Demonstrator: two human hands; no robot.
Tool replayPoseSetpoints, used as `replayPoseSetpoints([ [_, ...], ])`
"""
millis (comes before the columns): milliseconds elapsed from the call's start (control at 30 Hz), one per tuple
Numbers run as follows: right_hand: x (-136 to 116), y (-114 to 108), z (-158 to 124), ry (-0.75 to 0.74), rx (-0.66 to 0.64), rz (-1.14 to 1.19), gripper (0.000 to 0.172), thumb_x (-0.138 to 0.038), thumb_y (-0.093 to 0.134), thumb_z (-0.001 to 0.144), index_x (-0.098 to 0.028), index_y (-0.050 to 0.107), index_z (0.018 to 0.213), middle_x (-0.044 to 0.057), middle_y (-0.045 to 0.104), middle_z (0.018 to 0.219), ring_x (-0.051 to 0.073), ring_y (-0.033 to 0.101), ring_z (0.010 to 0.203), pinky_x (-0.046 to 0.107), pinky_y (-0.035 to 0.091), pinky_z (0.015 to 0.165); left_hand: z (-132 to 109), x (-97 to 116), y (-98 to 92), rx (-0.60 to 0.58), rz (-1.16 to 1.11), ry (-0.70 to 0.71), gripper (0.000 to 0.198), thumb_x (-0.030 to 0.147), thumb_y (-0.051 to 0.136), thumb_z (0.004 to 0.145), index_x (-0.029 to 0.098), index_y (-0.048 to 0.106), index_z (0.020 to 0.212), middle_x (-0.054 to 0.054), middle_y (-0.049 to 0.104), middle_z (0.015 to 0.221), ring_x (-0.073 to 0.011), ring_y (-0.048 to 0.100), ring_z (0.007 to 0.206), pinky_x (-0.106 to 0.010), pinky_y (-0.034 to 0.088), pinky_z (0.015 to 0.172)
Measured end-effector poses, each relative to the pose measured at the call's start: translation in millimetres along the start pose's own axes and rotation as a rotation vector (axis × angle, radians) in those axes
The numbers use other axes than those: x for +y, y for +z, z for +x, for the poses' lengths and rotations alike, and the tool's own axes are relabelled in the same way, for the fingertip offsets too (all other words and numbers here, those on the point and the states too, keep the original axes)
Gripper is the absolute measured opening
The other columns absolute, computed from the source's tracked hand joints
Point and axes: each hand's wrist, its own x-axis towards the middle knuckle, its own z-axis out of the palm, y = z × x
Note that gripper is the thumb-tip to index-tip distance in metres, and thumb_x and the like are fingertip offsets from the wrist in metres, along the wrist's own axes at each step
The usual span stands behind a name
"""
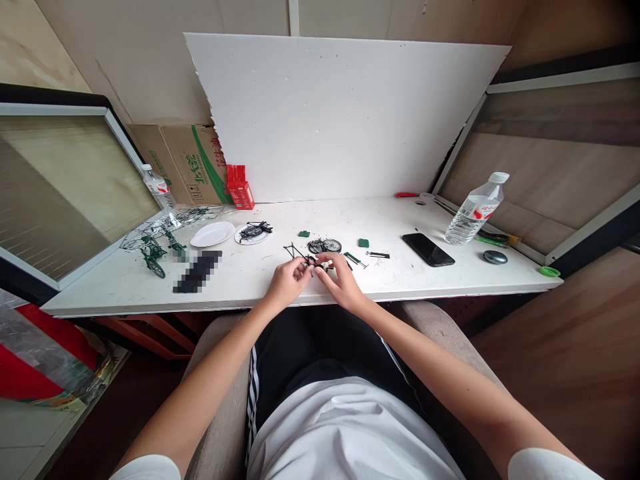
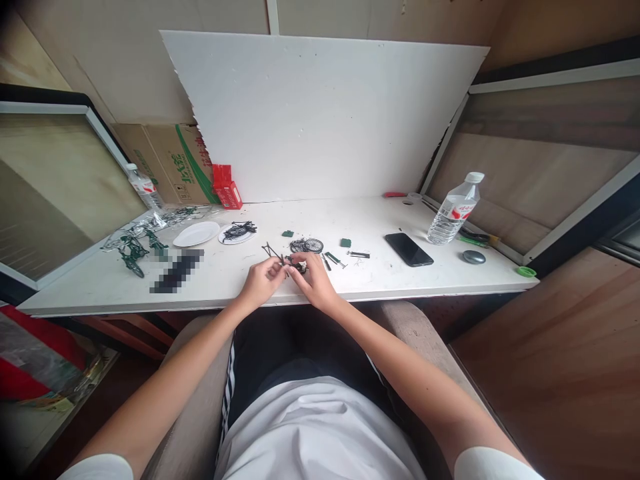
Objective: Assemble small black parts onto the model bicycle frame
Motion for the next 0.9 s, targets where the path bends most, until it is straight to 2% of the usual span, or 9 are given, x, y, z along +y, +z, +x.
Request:
replayPoseSetpoints([
  [133,1.7,-3.0,1.4,0.015,0.041,0.141,0.024,-0.047,0.069,0.103,-0.028,0.073,0.115,0.008,0.074,0.112,0.027,0.068,0.107,0.044,0.057,0.093,-6.4,8.0,7.1,-0.015,0.367,0.161,0.009,0.021,0.064,0.096,0.021,0.068,0.088,-0.002,0.068,0.073,-0.0179,0.062,0.067,-0.03,0.046,0.069],
  [267,2.8,-1.9,0.6,0.015,0.08,0.143,0.02,-0.047,0.073,0.1,-0.027,0.076,0.101,0.008,0.076,0.104,0.027,0.069,0.104,0.047,0.056,0.096,-7.2,17.2,9.6,-0.009,0.51,0.173,0.009,0.018,0.064,0.096,0.021,0.069,0.089,-0.005,0.071,0.08,-0.0204,0.066,0.074,-0.031,0.047,0.075],
  [400,5.4,-0.8,0.3,0.072,0.055,0.178,0.024,-0.05,0.073,0.099,-0.026,0.076,0.101,0.007,0.078,0.103,0.026,0.07,0.102,0.043,0.058,0.091,-6.2,26.9,8.3,-0.042,0.46,0.104,0.009,0.018,0.065,0.095,0.021,0.071,0.09,-0.006,0.07,0.081,-0.0223,0.065,0.075,-0.032,0.047,0.076],
  [500,8.9,-1.4,1.7,0.149,0.046,0.21,0.03,-0.054,0.073,0.097,-0.024,0.076,0.102,0.008,0.079,0.108,0.026,0.071,0.106,0.041,0.059,0.092,-4.7,32.2,4.3,-0.048,0.275,0.054,0.003,0.022,0.072,0.092,0.024,0.075,0.09,-0.006,0.069,0.078,-0.0223,0.062,0.069,-0.032,0.047,0.075],
  [567,11.6,-2.2,3.4,0.201,0.043,0.223,0.033,-0.056,0.073,0.095,-0.023,0.076,0.1,0.008,0.079,0.109,0.026,0.072,0.105,0.04,0.059,0.09,-1.8,36.1,-0.8,-0.052,0.156,0.019,0.008,0.024,0.079,0.086,0.026,0.079,0.094,-0.005,0.072,0.079,-0.0223,0.061,0.064,-0.032,0.048,0.072],
  [633,14.3,-2.7,5.1,0.241,0.047,0.24,0.035,-0.058,0.073,0.095,-0.023,0.076,0.098,0.008,0.079,0.107,0.025,0.073,0.103,0.038,0.059,0.087,3.0,43.0,-9.0,-0.059,0.092,-0.016,0.019,0.024,0.083,0.081,0.027,0.081,0.101,-0.005,0.075,0.08,-0.0219,0.06,0.061,-0.032,0.049,0.069],
  [733,17.8,-2.6,6.8,0.274,0.061,0.265,0.037,-0.059,0.073,0.093,-0.022,0.075,0.094,0.007,0.079,0.104,0.024,0.073,0.098,0.036,0.06,0.084,9.2,65.6,-30.3,-0.016,0.143,0.003,0.02,0.026,0.081,0.084,0.026,0.083,0.103,-0.005,0.078,0.081,-0.0228,0.066,0.065,-0.032,0.054,0.072],
  [833,20.4,-2.0,7.3,0.3,0.074,0.27,0.038,-0.06,0.075,0.091,-0.022,0.074,0.091,0.008,0.078,0.103,0.024,0.074,0.094,0.035,0.06,0.08,2.8,104.2,-62.6,0.139,0.108,0.132,0.016,0.03,0.078,0.089,0.025,0.082,0.104,-0.005,0.079,0.09,-0.0228,0.07,0.075,-0.034,0.058,0.078],
  [900,21.1,-1.9,7.2,0.32,0.083,0.267,0.039,-0.06,0.075,0.09,-0.021,0.073,0.089,0.009,0.078,0.103,0.024,0.074,0.093,0.034,0.061,0.079,-11.2,131.4,-85.6,0.303,0.047,0.189,0.018,0.032,0.079,0.091,0.025,0.081,0.108,-0.004,0.077,0.092,-0.0218,0.071,0.079,-0.033,0.06,0.076],
])
